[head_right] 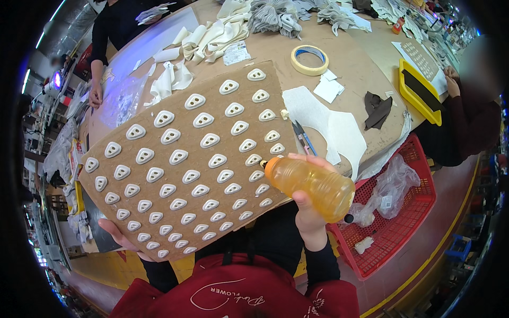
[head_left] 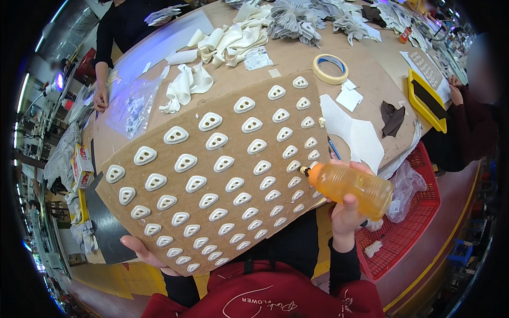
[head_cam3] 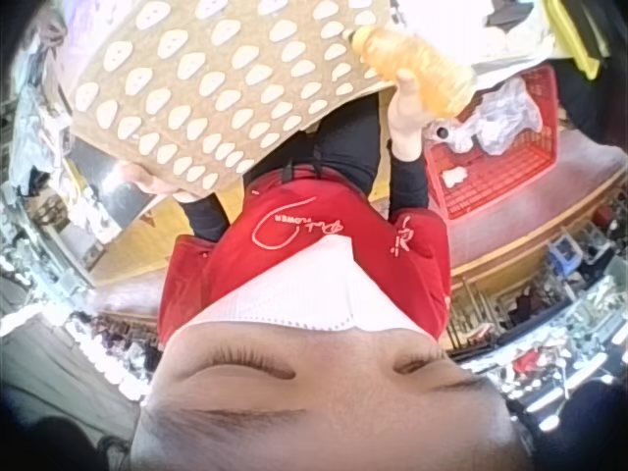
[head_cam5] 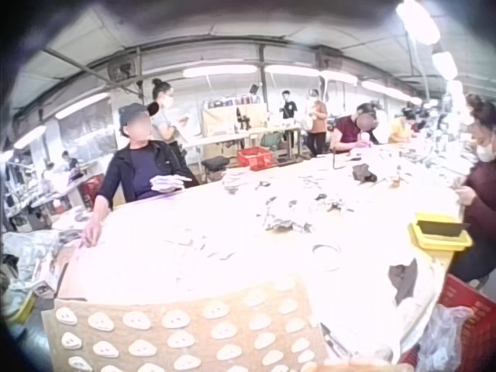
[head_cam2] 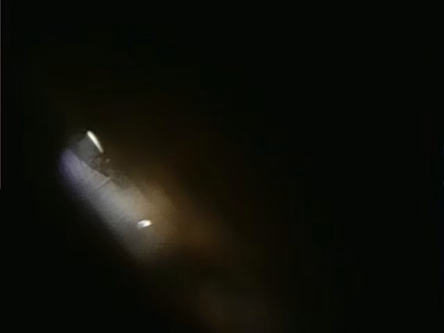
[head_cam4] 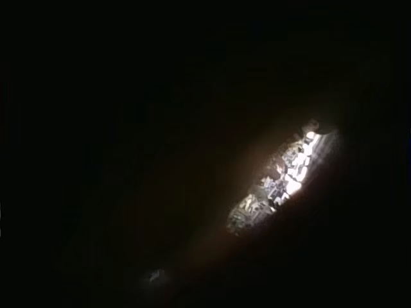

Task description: The person applies glue from a squeeze bottle onto small white fabric pieces arranged on a cardboard sheet. They then place additional small white pieces onto the glued spots and continue applying glue to the remaining pieces on the board.

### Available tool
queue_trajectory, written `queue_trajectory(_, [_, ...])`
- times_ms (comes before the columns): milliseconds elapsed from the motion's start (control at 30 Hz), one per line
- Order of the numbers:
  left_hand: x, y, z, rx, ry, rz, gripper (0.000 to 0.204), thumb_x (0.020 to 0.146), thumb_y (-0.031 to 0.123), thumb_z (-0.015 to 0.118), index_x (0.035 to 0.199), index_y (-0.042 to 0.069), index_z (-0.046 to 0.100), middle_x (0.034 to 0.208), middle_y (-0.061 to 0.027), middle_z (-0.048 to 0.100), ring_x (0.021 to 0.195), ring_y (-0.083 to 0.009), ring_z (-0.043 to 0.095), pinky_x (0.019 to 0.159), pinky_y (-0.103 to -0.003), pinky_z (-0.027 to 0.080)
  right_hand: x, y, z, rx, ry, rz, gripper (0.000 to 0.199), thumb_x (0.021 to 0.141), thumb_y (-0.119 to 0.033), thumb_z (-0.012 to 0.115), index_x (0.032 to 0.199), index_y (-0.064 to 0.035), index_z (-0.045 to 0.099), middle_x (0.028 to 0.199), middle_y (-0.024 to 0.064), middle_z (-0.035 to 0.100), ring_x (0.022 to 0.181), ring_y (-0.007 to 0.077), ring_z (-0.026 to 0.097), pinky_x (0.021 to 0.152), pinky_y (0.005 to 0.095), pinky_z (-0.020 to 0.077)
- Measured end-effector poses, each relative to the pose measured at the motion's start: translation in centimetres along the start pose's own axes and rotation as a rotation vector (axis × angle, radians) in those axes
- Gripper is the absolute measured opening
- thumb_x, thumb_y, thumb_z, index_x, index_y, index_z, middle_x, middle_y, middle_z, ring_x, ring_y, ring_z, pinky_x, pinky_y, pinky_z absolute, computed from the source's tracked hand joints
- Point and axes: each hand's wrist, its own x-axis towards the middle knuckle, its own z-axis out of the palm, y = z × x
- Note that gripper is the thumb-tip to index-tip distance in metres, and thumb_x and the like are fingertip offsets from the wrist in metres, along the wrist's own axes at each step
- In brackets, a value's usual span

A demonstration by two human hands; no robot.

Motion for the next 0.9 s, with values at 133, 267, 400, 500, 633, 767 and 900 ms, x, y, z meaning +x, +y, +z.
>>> queue_trajectory(133, [0.0,0.1,-0.2,0.025,0.020,0.004,0.079,0.090,0.062,0.040,0.146,0.011,0.019,0.147,-0.0200,0.026,0.131,-0.0372,0.035,0.103,-0.063,0.031,-0.3,-0.2,0.5,0.032,0.006,0.044,0.073,0.078,-0.056,0.066,0.118,0.0016,0.045,0.101,0.0213,0.063,0.075,0.0194,0.064,0.049,0.0214,0.0489])
queue_trajectory(267, [0.0,0.1,0.1,0.006,0.017,0.020,0.080,0.090,0.062,0.040,0.146,0.009,0.018,0.147,-0.0210,0.026,0.130,-0.0373,0.036,0.103,-0.063,0.032,-0.9,-0.5,0.3,0.289,-0.115,0.282,0.078,0.078,-0.064,0.059,0.119,-0.0001,0.044,0.100,0.0208,0.062,0.075,0.0176,0.064,0.046,0.0203,0.0467])
queue_trajectory(400, [-0.4,0.4,0.2,-0.005,0.033,0.015,0.082,0.089,0.062,0.041,0.146,0.009,0.016,0.147,-0.0220,0.026,0.130,-0.0383,0.037,0.102,-0.063,0.033,-0.5,-0.6,0.5,0.647,0.123,0.409,0.077,0.080,-0.066,0.055,0.123,-0.0030,0.042,0.106,0.0215,0.061,0.077,0.0199,0.063,0.050,0.0250,0.0471])
queue_trajectory(500, [-0.7,0.7,0.1,0.023,0.048,0.035,0.083,0.089,0.062,0.043,0.146,0.009,0.015,0.147,-0.0231,0.025,0.129,-0.0390,0.037,0.101,-0.063,0.034,0.0,-0.5,0.3,0.433,0.150,0.285,0.079,0.082,-0.069,0.050,0.125,-0.0037,0.041,0.106,0.0210,0.061,0.078,0.0169,0.062,0.046,0.0193,0.0389])
queue_trajectory(633, [-1.0,1.0,0.0,0.083,0.069,0.042,0.083,0.089,0.061,0.044,0.146,0.008,0.015,0.147,-0.0243,0.024,0.129,-0.0393,0.037,0.101,-0.063,0.035,0.2,-0.6,1.0,0.196,0.129,0.137,0.077,0.083,-0.067,0.051,0.126,-0.0040,0.040,0.109,0.0213,0.060,0.082,0.0183,0.061,0.048,0.0214,0.0399])
queue_trajectory(767, [-1.0,1.4,-0.4,0.101,-0.013,0.002,0.075,0.091,0.057,0.043,0.146,0.012,0.020,0.150,-0.0194,0.020,0.134,-0.0393,0.027,0.104,-0.066,0.025,0.1,-0.4,1.1,0.159,0.126,0.100,0.076,0.083,-0.065,0.053,0.126,-0.0040,0.040,0.110,0.0218,0.060,0.085,0.0193,0.061,0.049,0.0227,0.0411])
queue_trajectory(900, [-1.0,1.0,-0.1,0.071,-0.011,0.014,0.076,0.091,0.058,0.044,0.146,0.011,0.020,0.150,-0.0197,0.020,0.134,-0.0395,0.027,0.104,-0.066,0.026,-0.2,-0.3,1.3,0.161,0.131,0.097,0.075,0.083,-0.064,0.054,0.126,-0.0042,0.040,0.110,0.0229,0.059,0.086,0.0210,0.062,0.049,0.0225,0.0422])
